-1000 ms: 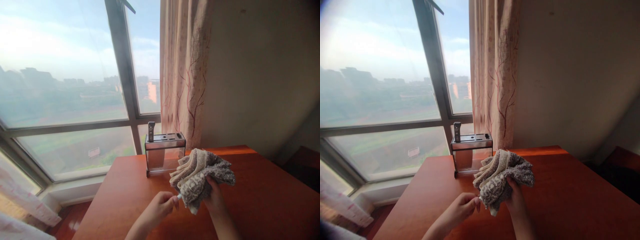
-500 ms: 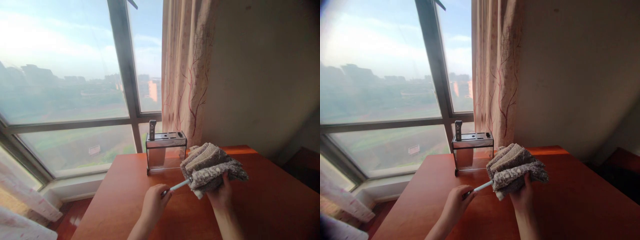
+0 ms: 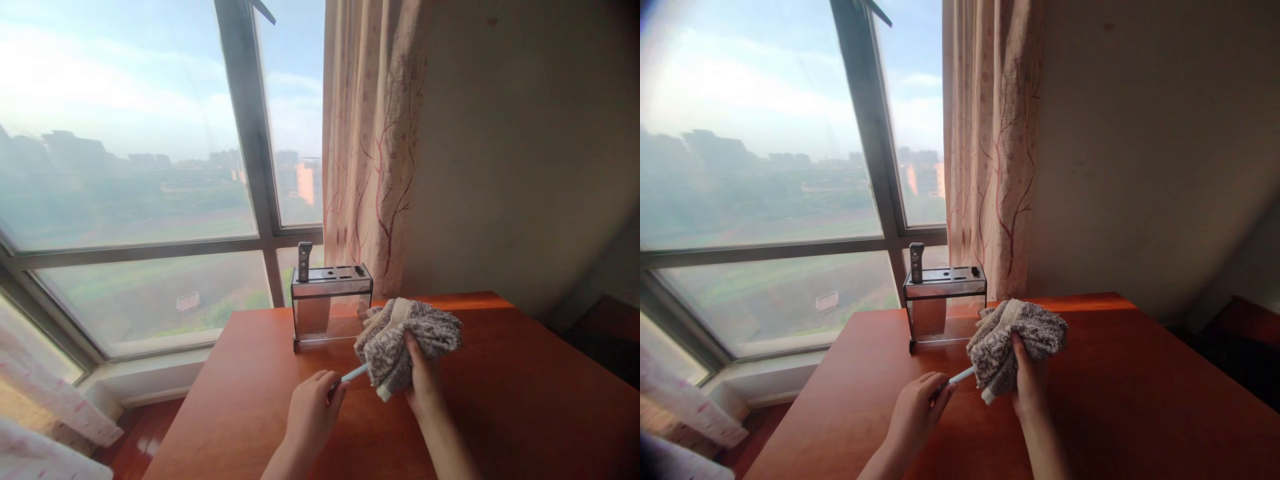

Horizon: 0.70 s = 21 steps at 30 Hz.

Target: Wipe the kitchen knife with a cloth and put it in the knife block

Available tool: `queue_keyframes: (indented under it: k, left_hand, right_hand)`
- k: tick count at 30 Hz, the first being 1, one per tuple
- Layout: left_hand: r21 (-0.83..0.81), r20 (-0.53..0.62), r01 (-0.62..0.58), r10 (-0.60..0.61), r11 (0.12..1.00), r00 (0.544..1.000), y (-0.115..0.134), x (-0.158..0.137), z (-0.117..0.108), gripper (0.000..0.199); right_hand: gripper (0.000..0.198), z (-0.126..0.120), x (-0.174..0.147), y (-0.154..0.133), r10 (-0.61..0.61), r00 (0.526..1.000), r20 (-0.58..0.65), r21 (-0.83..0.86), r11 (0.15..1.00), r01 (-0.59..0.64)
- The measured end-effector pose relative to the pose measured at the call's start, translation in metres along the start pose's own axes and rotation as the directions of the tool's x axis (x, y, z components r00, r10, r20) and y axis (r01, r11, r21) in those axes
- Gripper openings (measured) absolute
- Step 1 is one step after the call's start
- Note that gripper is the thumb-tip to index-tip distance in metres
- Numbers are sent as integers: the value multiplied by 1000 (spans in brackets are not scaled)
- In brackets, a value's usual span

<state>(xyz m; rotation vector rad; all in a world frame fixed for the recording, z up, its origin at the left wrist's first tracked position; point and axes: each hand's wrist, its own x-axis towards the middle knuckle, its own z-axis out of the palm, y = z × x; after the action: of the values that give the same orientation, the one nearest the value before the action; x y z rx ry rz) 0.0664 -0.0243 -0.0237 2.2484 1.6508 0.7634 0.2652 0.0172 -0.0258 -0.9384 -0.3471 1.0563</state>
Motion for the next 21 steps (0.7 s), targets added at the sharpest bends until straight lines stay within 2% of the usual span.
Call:
queue_keyframes:
  k: [5,8,11,14,16,21]
  left_hand:
    - [0,32,-7,7,1000,999,-2,1,-3,28]
    - [-9,44,-20,21,1000,999,-3,3,-6,30]
    - [-20,51,-30,31,999,998,-5,5,-9,32]
    - [-52,81,-39,43,998,996,-7,8,-13,34]
    - [-88,112,-33,43,996,993,-9,8,-16,35]
    - [-184,157,7,22,983,987,-9,7,-19,35]
  right_hand:
    - [62,-2,3,3,-113,986,-120,-34,993,110]
    - [65,-4,3,0,-57,989,-137,-4,998,56]
    - [63,-3,2,-5,54,995,-79,65,997,-49]
    - [62,-2,1,-8,120,991,54,120,985,-126]
    - [62,-3,2,-10,144,982,119,134,978,-159]
    - [65,-12,6,-8,132,981,143,158,975,-154]
